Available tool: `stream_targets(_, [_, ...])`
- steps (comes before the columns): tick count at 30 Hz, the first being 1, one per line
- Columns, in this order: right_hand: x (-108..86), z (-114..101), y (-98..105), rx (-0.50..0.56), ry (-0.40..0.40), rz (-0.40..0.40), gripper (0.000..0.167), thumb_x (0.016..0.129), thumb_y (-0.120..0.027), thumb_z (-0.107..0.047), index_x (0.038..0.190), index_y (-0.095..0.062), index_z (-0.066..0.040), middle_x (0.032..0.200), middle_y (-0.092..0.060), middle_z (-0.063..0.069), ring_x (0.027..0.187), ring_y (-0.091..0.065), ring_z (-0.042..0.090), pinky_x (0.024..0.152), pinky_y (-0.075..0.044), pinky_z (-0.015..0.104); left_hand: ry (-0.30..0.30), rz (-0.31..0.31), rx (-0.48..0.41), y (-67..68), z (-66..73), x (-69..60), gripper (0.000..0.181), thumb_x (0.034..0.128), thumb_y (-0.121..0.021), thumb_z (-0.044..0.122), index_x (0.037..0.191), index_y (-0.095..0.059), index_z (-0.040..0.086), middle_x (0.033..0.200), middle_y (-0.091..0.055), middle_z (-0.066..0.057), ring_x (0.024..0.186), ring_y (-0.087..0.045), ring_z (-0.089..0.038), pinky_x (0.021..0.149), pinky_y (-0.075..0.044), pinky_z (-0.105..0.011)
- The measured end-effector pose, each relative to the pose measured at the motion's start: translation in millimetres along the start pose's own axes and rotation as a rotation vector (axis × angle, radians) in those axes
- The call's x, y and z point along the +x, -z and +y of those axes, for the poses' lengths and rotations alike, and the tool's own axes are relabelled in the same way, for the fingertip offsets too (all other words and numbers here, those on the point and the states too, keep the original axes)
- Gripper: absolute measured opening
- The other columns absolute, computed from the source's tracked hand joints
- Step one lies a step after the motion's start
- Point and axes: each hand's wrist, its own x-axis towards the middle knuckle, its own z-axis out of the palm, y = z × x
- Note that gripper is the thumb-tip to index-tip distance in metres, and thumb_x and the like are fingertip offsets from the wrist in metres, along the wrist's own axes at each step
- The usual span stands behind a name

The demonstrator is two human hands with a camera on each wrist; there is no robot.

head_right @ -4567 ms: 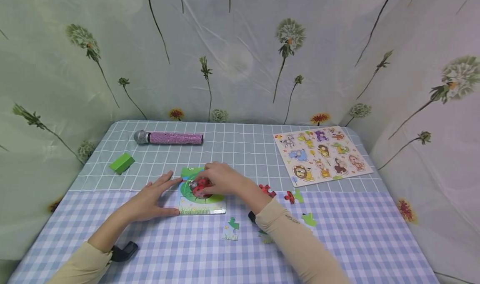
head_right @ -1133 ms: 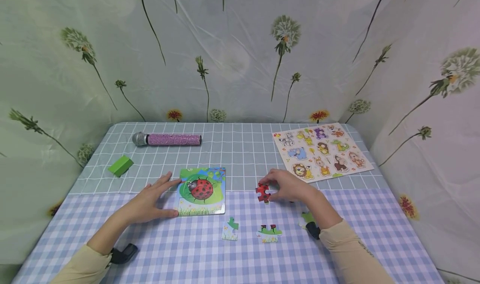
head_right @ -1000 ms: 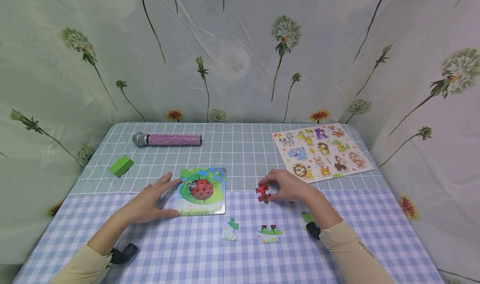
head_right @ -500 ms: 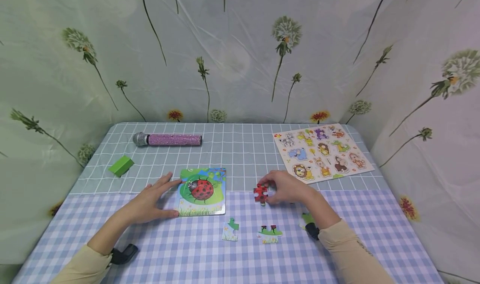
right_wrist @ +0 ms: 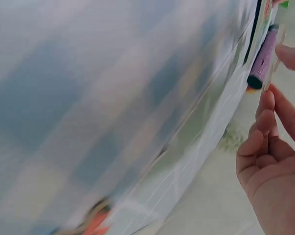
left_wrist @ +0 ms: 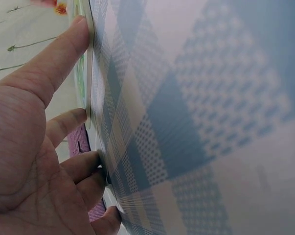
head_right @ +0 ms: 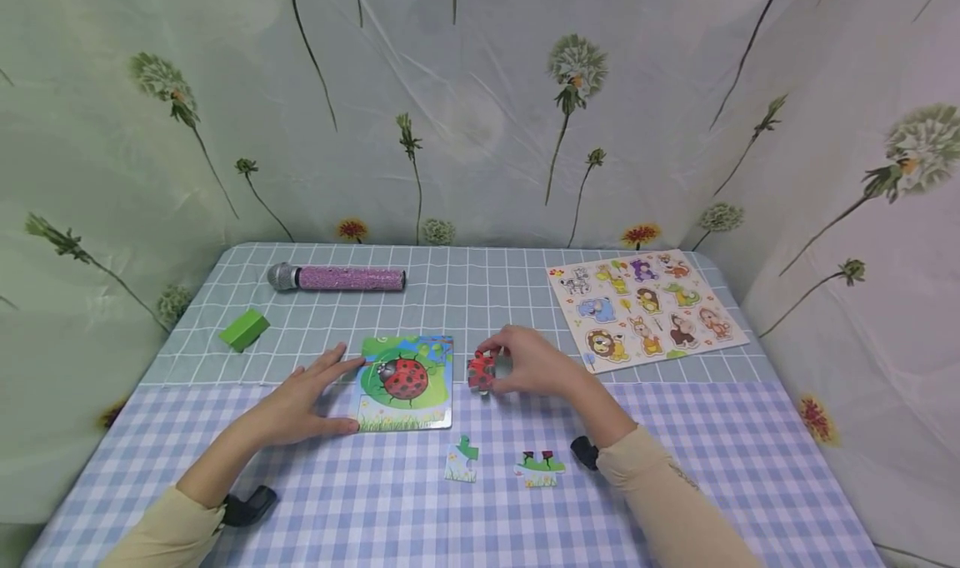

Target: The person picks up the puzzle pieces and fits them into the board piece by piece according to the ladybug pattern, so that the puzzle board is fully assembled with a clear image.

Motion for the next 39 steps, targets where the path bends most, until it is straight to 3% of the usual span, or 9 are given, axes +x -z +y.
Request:
stream_targets(8, [29.4,-28.3,-13.6,0.006,0.028,0.0,0.052,0.083,-0.087,-0.018,0.132,-0.076,-0.007,0.109,-0.072,0.003,0.098,-0.064,0.022,0.085,-0.052,0.029,0.003,0.008,-0.012,-0.1,-0.5,-0.3,0.099,0.0822,-0.091,0.052,0.163,-0.047,0.015,0.174,-0.029,-0.027,0.16,-0.031,-0.05,0.123,-0.024,-0.08])
stream_targets(19, [61.4,-48.0,-39.4,-0.006,0.092,-0.028,0.046,0.084,-0.089,-0.019,0.127,-0.078,-0.006,0.111,-0.077,0.004,0.097,-0.065,0.016,0.087,-0.055,0.026,0.006,-0.002,-0.008,-1.0,-2.3,1.8,0.1,0.082,-0.091,0.054,0.164,-0.046,0.017,0.175,-0.028,-0.026,0.161,-0.03,-0.049,0.124,-0.023,-0.08])
stream_targets(26, [71.9,-58.7,-47.5,0.017,0.094,-0.063,0.044,0.085,-0.089,-0.019,0.125,-0.079,-0.006,0.111,-0.077,0.005,0.093,-0.062,0.015,0.082,-0.054,0.026,0.004,0.002,-0.009,-1.0,-2.3,0.9,0.1,0.0821,-0.091,0.053,0.164,-0.047,0.016,0.175,-0.029,-0.026,0.161,-0.03,-0.049,0.123,-0.024,-0.08])
stream_targets(39, [81.6,-63.0,-54.0,0.025,0.105,-0.094,0.043,0.083,-0.089,-0.014,0.123,-0.08,-0.003,0.108,-0.077,0.006,0.096,-0.064,0.014,0.086,-0.056,0.026,-0.005,0.02,-0.007,-1.2,-2.1,0.3,0.098,0.0816,-0.091,0.052,0.162,-0.049,0.016,0.174,-0.031,-0.027,0.16,-0.032,-0.049,0.122,-0.025,-0.081])
